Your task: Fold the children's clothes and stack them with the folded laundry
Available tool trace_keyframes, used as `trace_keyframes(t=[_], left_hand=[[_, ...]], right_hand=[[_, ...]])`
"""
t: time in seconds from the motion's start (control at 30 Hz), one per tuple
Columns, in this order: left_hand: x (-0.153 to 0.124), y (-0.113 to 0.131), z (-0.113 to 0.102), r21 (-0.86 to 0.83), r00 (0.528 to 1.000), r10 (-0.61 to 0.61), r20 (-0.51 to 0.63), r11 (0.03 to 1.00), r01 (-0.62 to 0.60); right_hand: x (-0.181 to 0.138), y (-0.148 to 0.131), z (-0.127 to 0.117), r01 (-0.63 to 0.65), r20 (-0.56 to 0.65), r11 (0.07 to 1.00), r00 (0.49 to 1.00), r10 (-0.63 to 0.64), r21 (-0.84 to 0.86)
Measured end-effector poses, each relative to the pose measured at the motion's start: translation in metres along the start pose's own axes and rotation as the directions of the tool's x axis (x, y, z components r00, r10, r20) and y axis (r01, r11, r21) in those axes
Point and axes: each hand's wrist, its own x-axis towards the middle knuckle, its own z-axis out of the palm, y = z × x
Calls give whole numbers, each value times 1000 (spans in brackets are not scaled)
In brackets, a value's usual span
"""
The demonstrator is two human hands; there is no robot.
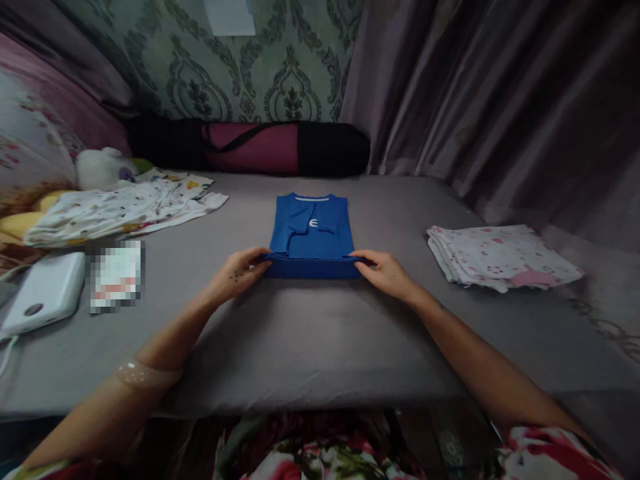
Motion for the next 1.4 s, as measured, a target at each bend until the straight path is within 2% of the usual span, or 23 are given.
trace_keyframes(t=[0.1, 0.2, 0.37, 0.57, 0.77, 0.83, 0.9, 1.0, 1.1, 1.23, 1.4], left_hand=[[18, -6, 5, -15, 999, -31, -41, 999, 31], [31, -5, 10, 51, 994, -81, -79, 995, 85], [40, 0, 16, 190, 986, -136, -94, 970, 152], [42, -10, 23, 245, 976, -140, -165, 953, 178], [38, -21, 24, 300, 982, -55, -183, 948, 109], [36, -19, 24, 360, 969, 20, -245, 930, 72], [35, -10, 26, 444, 956, 124, -267, 896, 7], [33, 8, 38, 534, 957, 267, -116, 829, -166], [32, 23, 59, 608, 965, 262, 16, 763, -217], [29, 26, 78, 701, 986, 150, 68, 696, -154], [26, 19, 81, 710, 992, 87, 89, 693, -124]], right_hand=[[18, 14, 5, -11, -41, 1000, 999, 12, 25], [31, 27, 10, 8, -50, 1000, 999, -8, 2], [38, 38, 18, 37, -71, 982, 996, -51, -187], [35, 37, 22, -21, -78, 942, 997, -5, -334], [34, 30, 16, -97, -64, 913, 995, 78, -396], [33, 21, 16, -114, -88, 880, 993, 82, -462], [32, 8, 21, -72, -93, 842, 995, 26, -534], [31, -15, 39, 132, 57, 804, 991, -122, -580], [32, -32, 61, 288, 246, 785, 953, -177, -549], [32, -38, 77, 263, 309, 805, 945, -104, -532], [31, -35, 78, 233, 314, 812, 947, -65, -535]])
